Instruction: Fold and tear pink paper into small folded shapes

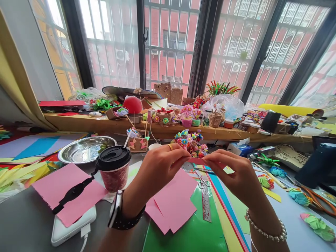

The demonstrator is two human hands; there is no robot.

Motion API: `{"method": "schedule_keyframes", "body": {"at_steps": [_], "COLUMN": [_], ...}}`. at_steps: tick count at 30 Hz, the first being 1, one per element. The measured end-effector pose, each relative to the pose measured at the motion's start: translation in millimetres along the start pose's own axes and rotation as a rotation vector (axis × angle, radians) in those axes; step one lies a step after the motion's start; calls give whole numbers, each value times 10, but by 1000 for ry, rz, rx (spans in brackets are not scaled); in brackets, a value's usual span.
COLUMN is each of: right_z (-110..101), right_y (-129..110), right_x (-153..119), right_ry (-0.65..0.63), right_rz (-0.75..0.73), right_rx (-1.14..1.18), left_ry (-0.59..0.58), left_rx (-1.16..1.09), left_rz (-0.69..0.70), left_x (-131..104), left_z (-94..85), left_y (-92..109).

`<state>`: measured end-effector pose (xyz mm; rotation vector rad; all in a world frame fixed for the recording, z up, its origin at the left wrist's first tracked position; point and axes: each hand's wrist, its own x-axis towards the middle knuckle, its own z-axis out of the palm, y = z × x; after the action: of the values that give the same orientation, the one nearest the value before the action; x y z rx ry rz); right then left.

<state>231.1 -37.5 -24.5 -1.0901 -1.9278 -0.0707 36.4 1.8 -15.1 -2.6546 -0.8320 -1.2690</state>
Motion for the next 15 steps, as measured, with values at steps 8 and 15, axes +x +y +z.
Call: {"method": "schedule_keyframes", "body": {"at_steps": [8, 15], "right_z": [31, 14], "right_y": [-14, -6], "right_x": [6, -15], "right_ry": [-72, -131], "right_rz": [-1, 36], "right_rx": [18, 16], "left_ry": [-31, -87], "left_rx": [60, 74], "left_rz": [59, 83], "left_x": [-12, -26], "left_z": [108, 36], "left_y": [82, 34]}}
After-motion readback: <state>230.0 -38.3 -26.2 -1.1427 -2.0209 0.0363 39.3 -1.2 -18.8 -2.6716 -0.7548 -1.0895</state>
